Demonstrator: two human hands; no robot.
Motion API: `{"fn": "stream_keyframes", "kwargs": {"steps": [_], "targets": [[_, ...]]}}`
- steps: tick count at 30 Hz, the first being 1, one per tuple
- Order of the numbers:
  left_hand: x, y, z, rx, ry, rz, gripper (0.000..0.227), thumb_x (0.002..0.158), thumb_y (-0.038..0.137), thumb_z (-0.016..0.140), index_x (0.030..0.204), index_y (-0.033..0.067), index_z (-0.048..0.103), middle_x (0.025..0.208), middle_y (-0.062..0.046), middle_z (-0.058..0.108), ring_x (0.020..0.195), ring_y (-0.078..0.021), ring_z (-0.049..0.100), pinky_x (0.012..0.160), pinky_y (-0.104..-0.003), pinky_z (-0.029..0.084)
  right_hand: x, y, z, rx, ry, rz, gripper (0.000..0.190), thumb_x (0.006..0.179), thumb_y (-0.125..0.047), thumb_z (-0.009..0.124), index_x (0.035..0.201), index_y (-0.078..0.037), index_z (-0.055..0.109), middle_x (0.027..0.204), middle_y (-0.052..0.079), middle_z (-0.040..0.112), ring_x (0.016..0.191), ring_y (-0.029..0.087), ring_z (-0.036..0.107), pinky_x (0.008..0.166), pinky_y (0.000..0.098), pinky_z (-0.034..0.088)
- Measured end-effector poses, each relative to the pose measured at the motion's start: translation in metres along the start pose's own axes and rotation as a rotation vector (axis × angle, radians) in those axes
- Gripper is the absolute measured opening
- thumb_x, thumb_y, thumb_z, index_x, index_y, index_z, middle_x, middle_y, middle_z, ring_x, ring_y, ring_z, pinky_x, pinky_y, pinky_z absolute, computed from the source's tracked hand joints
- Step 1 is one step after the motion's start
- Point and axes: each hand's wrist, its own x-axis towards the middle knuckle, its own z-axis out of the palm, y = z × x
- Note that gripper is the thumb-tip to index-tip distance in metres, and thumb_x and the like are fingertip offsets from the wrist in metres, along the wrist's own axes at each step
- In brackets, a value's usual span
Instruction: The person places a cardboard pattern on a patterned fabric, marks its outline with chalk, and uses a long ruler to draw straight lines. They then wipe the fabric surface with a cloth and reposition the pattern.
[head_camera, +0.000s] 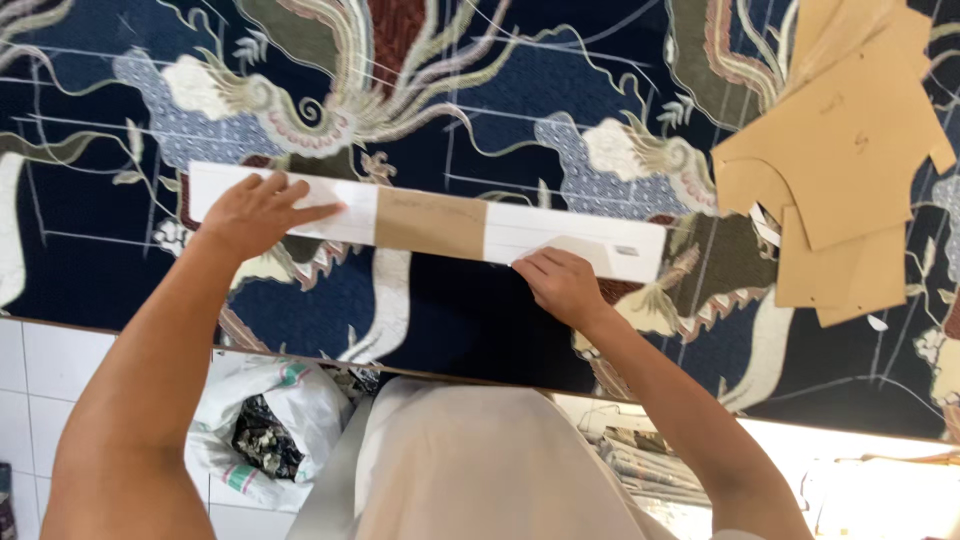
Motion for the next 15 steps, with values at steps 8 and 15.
{"fn": "stream_keyframes", "kwargs": {"steps": [8, 15], "targets": [[0.022, -0.054, 0.022, 0.031, 0.019, 0.327, 0.079, 0.092, 0.031, 0.064, 0.153, 0.0631, 0.025, 0.146, 0.006, 0.048, 0.137, -0.0202, 0.044, 0.105, -0.034, 0.042, 0.096, -0.07, 0.097, -0.008, -0.061, 0.053, 0.014, 0.082, -0.01, 0.076, 0.096, -0.01, 0.075, 0.088, 0.004, 0.072, 0.082, 0.023, 0.069, 0.068, 0.0358, 0.054], [0.049, -0.087, 0.037, -0.107, 0.079, 0.573, 0.094, 0.063, 0.05, 0.088, 0.144, 0.0619, 0.042, 0.152, 0.002, 0.043, 0.146, -0.0253, 0.033, 0.111, -0.043, 0.033, 0.206, -0.162, 0.259, -0.019, 0.005, 0.032, 0.014, 0.087, -0.009, 0.068, 0.101, -0.007, 0.071, 0.104, 0.014, 0.072, 0.092, 0.026, 0.069, 0.072, 0.0371, 0.055]]}}
